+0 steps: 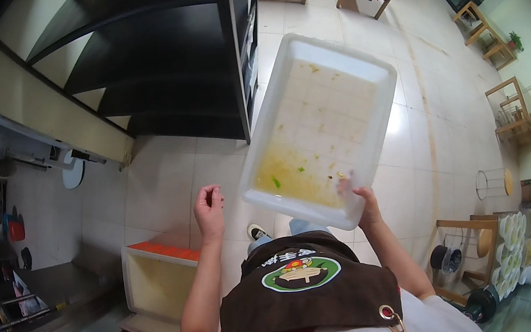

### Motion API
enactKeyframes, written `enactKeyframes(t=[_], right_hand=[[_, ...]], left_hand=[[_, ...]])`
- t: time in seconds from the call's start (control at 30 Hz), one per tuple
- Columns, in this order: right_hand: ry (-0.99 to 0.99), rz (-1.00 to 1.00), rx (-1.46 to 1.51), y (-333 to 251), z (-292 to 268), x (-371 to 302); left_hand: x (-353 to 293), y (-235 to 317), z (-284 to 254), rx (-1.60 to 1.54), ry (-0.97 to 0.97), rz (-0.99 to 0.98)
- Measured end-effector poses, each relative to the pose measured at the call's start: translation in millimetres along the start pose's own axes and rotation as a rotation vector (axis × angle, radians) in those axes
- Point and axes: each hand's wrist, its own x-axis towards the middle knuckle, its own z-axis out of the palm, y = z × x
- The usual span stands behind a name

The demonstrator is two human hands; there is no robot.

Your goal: The person assembles multiple salad bowls by hand, adding lettuce, bean sprouts, and sliced yellow fruit from containers into individual white bowls. After filling the bowls, the person carries a large container to the kitchen area and pours liquid into a cooking pot.

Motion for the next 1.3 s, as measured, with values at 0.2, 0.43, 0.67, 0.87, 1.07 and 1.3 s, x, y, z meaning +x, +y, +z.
enactKeyframes(t=[0.2,0.43,0.67,0.87,1.07,1.3], right_hand=[[0.011,0.076,0.065,-9.9,-23.8,40.7],[0.012,0.014,0.055,-65.3,-47.2,88.4],[-0.002,0.030,0.047,-106.6,-78.3,129.9],[-0.050,0.098,-0.034,-112.0,-88.0,144.4],[-0.137,0.206,-0.087,-85.6,-61.2,131.0],[-0.144,0.404,-0.148,-14.8,26.6,78.9]], left_hand=[[18.2,81.1,108.8,0.622,-0.502,0.498],[51.4,72.0,241.1,1.227,-0.558,0.225],[55.8,51.0,319.3,1.120,-0.514,0.141],[34.8,48.9,344.0,1.027,-0.569,0.157],[13.3,53.4,303.4,0.882,-0.613,0.031],[-19.3,31.7,207.4,0.715,-0.724,0.030]])
